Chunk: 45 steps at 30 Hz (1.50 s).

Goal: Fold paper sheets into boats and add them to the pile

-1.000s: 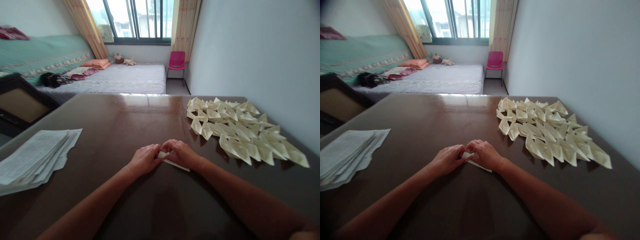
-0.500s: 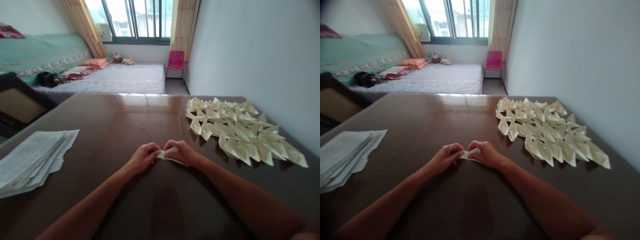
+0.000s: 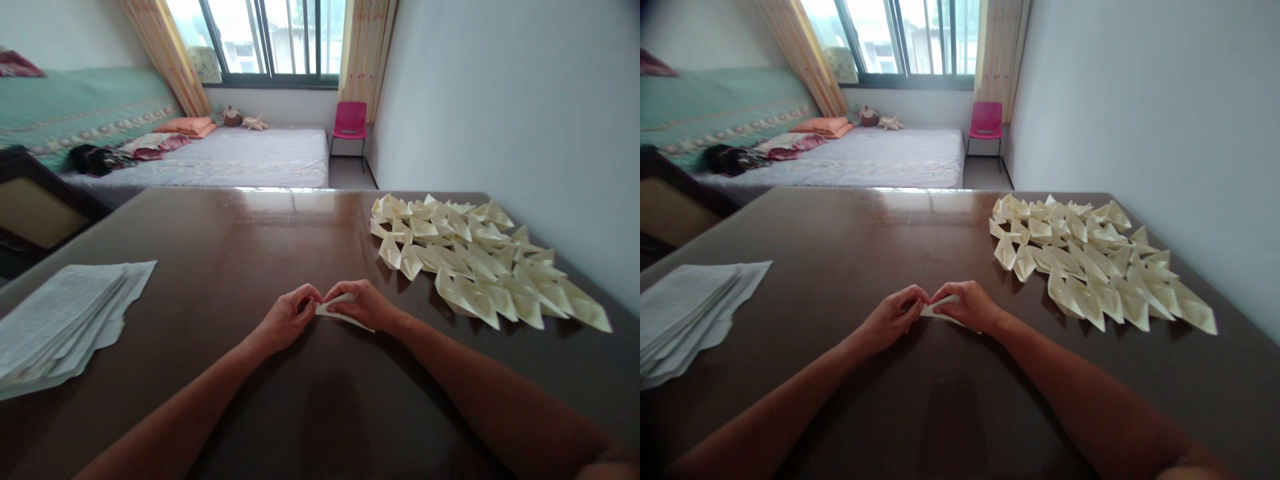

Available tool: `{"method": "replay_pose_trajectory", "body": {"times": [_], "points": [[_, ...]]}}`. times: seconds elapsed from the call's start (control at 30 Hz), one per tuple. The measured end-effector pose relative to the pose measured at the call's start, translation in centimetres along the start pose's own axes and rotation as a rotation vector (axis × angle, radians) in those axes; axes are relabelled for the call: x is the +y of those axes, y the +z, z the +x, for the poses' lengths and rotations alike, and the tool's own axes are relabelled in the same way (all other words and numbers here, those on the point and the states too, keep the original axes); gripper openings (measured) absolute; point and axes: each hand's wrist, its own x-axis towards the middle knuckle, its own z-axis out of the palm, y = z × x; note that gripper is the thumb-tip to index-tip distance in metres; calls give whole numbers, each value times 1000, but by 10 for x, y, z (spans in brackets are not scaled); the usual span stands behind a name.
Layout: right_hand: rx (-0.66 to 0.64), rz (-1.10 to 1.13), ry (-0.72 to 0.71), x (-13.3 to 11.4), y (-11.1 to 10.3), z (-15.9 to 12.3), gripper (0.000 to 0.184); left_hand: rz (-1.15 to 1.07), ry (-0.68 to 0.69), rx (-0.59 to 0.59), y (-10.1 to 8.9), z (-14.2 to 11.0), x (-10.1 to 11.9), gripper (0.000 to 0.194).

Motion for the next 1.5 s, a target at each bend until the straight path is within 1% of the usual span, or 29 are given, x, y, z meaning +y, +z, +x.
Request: {"method": "replay_pose_trajectory", "body": {"times": [0.13,0.23,0.3,0.4,0.57,0.63,0.7,0.73,0.77,0.83,0.87,0.93,1.0,1.07,1.13,1.23,1.33,1.43,1.5], "points": [[22,27,29,-3,-2,1,20,174,106,49,2,-1,2,19],[20,40,14,-3,-1,2,23,227,130,56,1,-1,1,22],[26,27,-25,-2,0,2,20,250,133,47,0,-1,1,24],[32,-49,-98,-2,1,2,15,301,144,30,0,-1,2,23],[20,-178,-113,-2,2,3,14,357,159,18,3,1,3,22],[76,-290,-145,-4,0,2,16,359,130,27,2,3,3,23],[135,-440,-195,-8,-2,1,22,359,84,53,-1,4,2,27],[142,-507,-217,-10,-4,0,27,358,62,70,-3,4,2,29],[126,-561,-231,-13,-4,-2,35,356,46,86,-4,5,2,30],[47,-619,-234,-19,-3,-6,54,348,38,99,-6,5,2,31],[10,-629,-219,-21,-2,-8,59,339,39,104,-6,5,2,32],[-45,-619,-178,-23,1,-10,59,308,47,114,-6,4,2,35],[-71,-567,-151,-22,2,-10,53,237,58,125,-5,3,2,36],[-75,-494,-146,-18,2,-8,52,111,69,124,-5,3,1,31],[-83,-418,-160,-13,0,-5,55,-31,75,100,-5,3,-1,25],[-109,-330,-190,-8,-2,-2,53,-163,47,15,-4,5,-5,34],[-115,-285,-203,-7,-4,0,48,-207,11,-42,-3,6,-7,35],[-123,-233,-198,-7,-6,0,48,-197,15,-26,-2,5,-6,34],[-123,-184,-182,-6,-6,0,51,-184,20,-28,-1,4,-5,34]]}}
